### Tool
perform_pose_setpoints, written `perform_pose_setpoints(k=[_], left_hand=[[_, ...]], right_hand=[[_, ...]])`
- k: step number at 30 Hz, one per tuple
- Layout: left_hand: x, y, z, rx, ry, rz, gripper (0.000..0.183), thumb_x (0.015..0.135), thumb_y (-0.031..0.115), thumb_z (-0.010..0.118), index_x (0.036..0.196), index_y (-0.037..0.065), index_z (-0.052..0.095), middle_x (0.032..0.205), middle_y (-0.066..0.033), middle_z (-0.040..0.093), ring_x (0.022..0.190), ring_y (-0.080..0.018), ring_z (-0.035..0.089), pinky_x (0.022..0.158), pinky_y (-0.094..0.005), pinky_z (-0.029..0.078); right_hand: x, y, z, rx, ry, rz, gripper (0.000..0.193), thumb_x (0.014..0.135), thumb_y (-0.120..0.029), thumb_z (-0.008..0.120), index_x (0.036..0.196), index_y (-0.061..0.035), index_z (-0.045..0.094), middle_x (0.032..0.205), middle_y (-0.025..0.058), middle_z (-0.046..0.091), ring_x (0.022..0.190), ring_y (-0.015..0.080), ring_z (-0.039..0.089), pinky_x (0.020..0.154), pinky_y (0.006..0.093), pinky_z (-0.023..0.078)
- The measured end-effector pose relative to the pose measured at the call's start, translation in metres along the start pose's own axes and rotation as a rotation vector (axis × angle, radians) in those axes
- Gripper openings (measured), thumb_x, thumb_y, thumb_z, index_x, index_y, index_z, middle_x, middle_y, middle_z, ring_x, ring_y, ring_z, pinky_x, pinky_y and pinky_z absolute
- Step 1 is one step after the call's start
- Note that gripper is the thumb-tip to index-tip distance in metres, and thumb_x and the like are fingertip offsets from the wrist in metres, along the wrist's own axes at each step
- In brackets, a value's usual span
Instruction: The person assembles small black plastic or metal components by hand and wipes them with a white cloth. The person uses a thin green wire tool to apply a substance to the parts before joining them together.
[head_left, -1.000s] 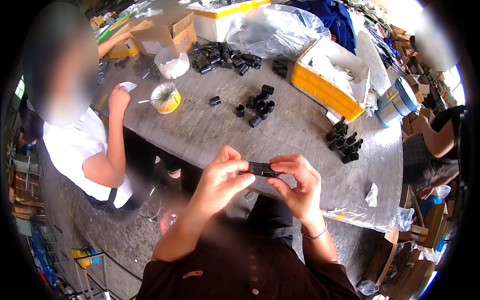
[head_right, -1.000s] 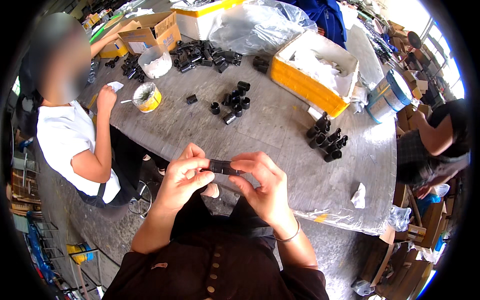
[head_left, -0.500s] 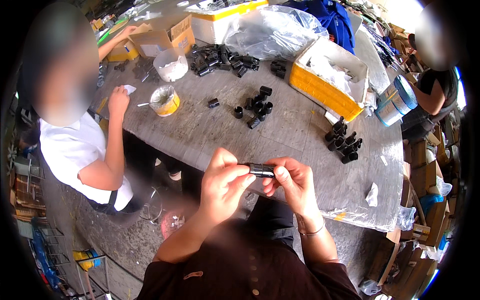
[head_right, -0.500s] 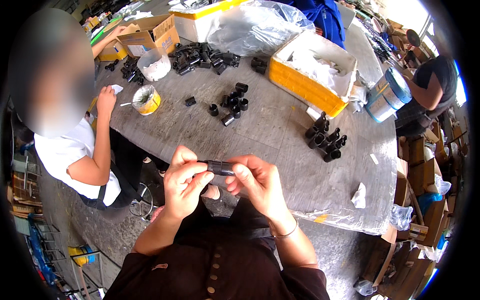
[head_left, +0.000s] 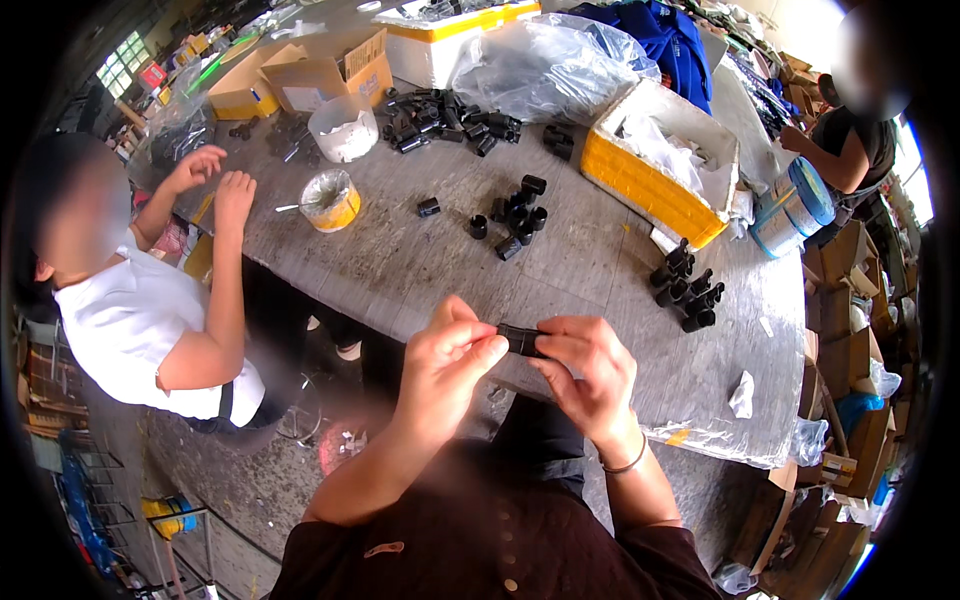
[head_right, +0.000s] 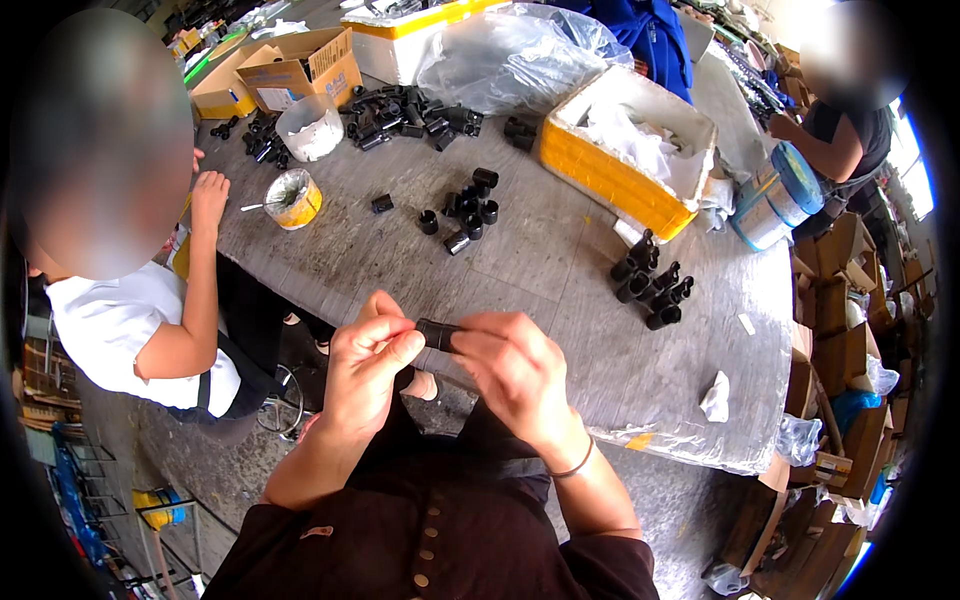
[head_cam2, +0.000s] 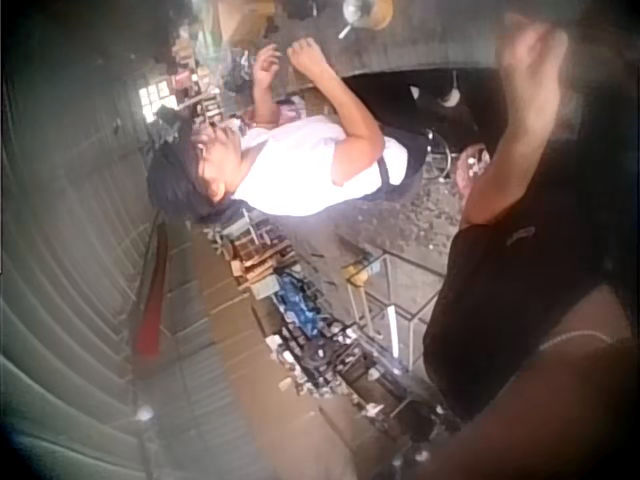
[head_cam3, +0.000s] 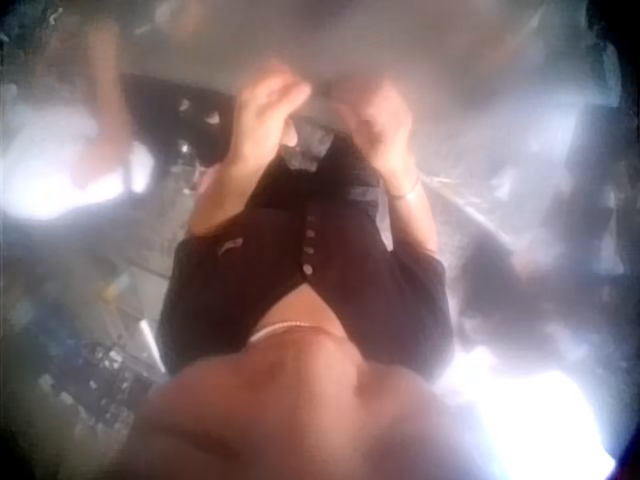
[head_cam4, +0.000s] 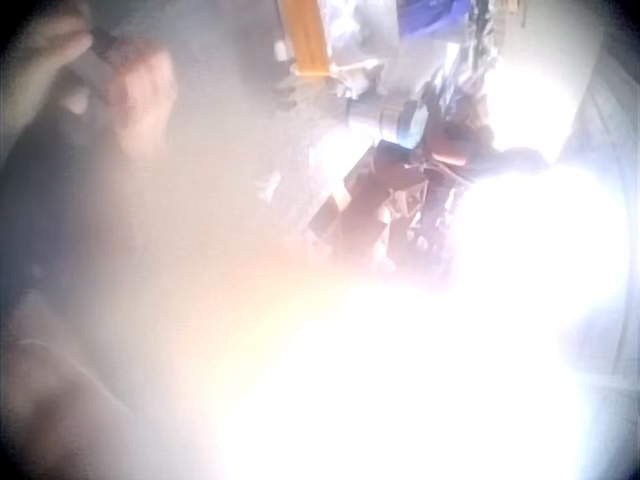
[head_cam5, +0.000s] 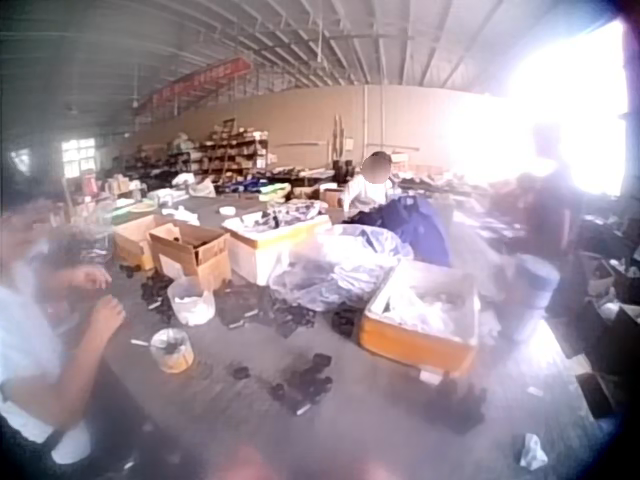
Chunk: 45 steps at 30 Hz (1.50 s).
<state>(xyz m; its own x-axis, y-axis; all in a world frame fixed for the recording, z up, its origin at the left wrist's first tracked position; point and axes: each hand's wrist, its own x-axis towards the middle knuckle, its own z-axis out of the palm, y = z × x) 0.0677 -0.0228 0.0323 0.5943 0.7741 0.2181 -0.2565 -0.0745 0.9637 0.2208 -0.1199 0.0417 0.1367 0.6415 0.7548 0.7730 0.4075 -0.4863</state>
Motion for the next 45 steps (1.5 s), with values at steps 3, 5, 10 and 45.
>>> perform_pose_setpoints(k=[3, 5, 10, 45], left_hand=[[-0.001, 0.002, -0.002, 0.111, 0.024, 0.071, 0.009, 0.083, 0.002, 0.069, 0.086, -0.003, 0.062, 0.082, -0.0052, 0.048, 0.07, -0.0123, 0.047, 0.061, -0.0245, 0.04], [-0.002, 0.002, -0.003, 0.242, 0.015, 0.168, 0.011, 0.081, 0.002, 0.07, 0.086, -0.002, 0.062, 0.079, -0.0067, 0.048, 0.068, -0.0151, 0.048, 0.059, -0.0259, 0.04], [0.008, 0.017, 0.008, 0.456, -0.037, 0.4, 0.012, 0.079, 0.001, 0.07, 0.087, -0.001, 0.062, 0.078, -0.0104, 0.052, 0.067, -0.0215, 0.051, 0.058, -0.03, 0.041], [-0.008, -0.009, 0.01, 0.244, 0.008, 0.228, 0.014, 0.081, 0.006, 0.068, 0.079, -0.002, 0.057, 0.083, -0.003, 0.044, 0.074, -0.0117, 0.041, 0.064, -0.025, 0.033]], right_hand=[[-0.001, -0.003, 0.001, 0.176, -0.052, 0.281, 0.028, 0.078, -0.011, 0.075, 0.099, 0.0015, 0.061, 0.089, 0.0124, 0.065, 0.077, 0.0223, 0.066, 0.067, 0.0299, 0.054], [-0.008, -0.003, 0.004, 0.353, -0.071, 0.476, 0.033, 0.09, -0.024, 0.065, 0.103, 0.0063, 0.06, 0.08, 0.0097, 0.065, 0.069, 0.0154, 0.064, 0.063, 0.0265, 0.054], [-0.006, -0.013, -0.008, 0.677, -0.021, 0.871, 0.034, 0.098, -0.024, 0.053, 0.105, 0.009, 0.059, 0.075, 0.0087, 0.064, 0.064, 0.0135, 0.062, 0.06, 0.0252, 0.053], [-0.019, -0.019, -0.011, 0.363, -0.029, 0.52, 0.022, 0.088, -0.012, 0.065, 0.106, -0.0017, 0.059, 0.08, 0.0094, 0.063, 0.071, 0.0184, 0.062, 0.067, 0.0311, 0.053]])
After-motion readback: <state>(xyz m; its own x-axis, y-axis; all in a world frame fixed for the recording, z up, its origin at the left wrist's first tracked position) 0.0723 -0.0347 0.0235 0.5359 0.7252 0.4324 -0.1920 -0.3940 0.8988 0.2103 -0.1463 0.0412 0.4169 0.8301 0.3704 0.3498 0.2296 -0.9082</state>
